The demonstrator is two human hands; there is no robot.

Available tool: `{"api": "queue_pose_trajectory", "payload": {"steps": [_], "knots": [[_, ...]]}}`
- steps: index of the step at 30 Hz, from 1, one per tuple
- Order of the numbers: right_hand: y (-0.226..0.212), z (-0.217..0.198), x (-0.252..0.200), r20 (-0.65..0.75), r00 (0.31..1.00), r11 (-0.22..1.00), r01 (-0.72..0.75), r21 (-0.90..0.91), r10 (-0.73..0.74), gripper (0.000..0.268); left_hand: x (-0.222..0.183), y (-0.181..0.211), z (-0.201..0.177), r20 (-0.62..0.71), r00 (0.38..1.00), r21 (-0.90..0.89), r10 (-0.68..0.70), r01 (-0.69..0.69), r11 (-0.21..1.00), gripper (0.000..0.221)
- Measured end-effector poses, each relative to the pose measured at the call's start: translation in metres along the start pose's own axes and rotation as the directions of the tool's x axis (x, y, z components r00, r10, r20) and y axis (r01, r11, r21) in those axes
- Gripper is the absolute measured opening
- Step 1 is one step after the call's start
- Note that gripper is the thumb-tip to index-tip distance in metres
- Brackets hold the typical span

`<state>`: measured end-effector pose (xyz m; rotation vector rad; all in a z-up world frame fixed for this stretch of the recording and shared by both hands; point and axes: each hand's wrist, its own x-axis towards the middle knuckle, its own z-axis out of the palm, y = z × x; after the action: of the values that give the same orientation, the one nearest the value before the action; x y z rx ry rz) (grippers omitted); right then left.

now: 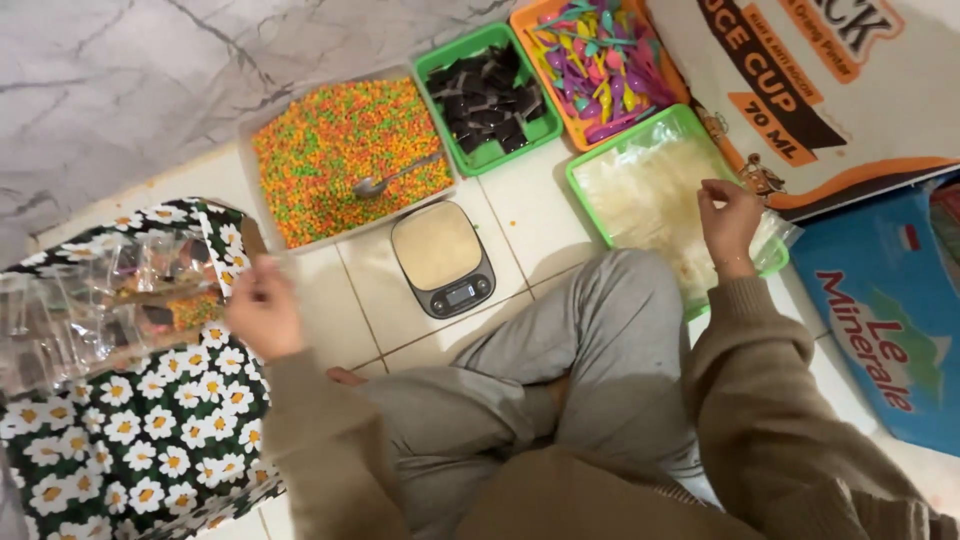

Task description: Preparing components for peanut rolls by packaging colorful sprinkles and other toppings into small bags using a spoon and a digital scale.

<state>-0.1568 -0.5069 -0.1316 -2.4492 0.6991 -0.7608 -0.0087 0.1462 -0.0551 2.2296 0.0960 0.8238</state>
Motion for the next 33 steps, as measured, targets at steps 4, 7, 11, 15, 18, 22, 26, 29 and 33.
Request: {"api": "queue_pose_trajectory", "payload": {"steps": [4, 7, 11, 15, 18, 22, 26, 29, 33], "knots": [[0.028, 0.009, 0.006, 0.037, 0.999, 0.988, 0.001, -0.155, 0.005, 0.031, -0.055, 0.068, 0.028, 0.176, 0.983, -0.1, -0.053, 0.072, 0.992, 0.011], [0.032, 0.003, 0.005, 0.047, 0.999, 0.983, -0.018, -0.18, 0.027, 0.032, -0.089, 0.13, 0.04, 0.236, 0.972, -0.117, -0.02, 0.049, 0.992, 0.01], [0.056, -0.008, -0.003, 0.09, 0.989, 0.985, -0.103, -0.136, 0.115, 0.034, -0.135, 0.2, 0.068, 0.435, 0.897, -0.294, 0.083, 0.054, 0.954, 0.012], [0.053, -0.023, -0.008, 0.19, 0.973, 0.988, -0.11, -0.111, 0.13, 0.049, -0.177, 0.276, 0.09, 0.581, 0.797, -0.371, 0.163, 0.081, 0.925, 0.007], [0.01, -0.048, 0.001, 0.358, 0.929, 0.989, -0.041, -0.141, 0.09, 0.069, -0.209, 0.303, 0.109, 0.656, 0.73, -0.397, 0.191, 0.119, 0.91, 0.014], [-0.002, -0.044, 0.008, 0.421, 0.903, 0.962, 0.031, -0.27, 0.089, 0.07, -0.227, 0.326, 0.113, 0.649, 0.708, -0.427, 0.277, 0.038, 0.903, 0.016], [0.012, -0.019, 0.007, 0.401, 0.916, 0.931, 0.123, -0.344, 0.028, 0.043, -0.233, 0.341, 0.111, 0.693, 0.666, -0.374, 0.275, 0.006, 0.927, 0.02], [0.022, 0.004, 0.001, 0.366, 0.931, 0.885, 0.184, -0.427, -0.017, 0.038, -0.24, 0.341, 0.117, 0.718, 0.642, -0.369, 0.27, 0.022, 0.929, 0.022], [0.033, 0.025, -0.009, 0.257, 0.96, 0.83, 0.232, -0.508, -0.111, 0.052, -0.244, 0.345, 0.117, 0.714, 0.645, -0.343, 0.272, -0.017, 0.939, 0.02]]}}
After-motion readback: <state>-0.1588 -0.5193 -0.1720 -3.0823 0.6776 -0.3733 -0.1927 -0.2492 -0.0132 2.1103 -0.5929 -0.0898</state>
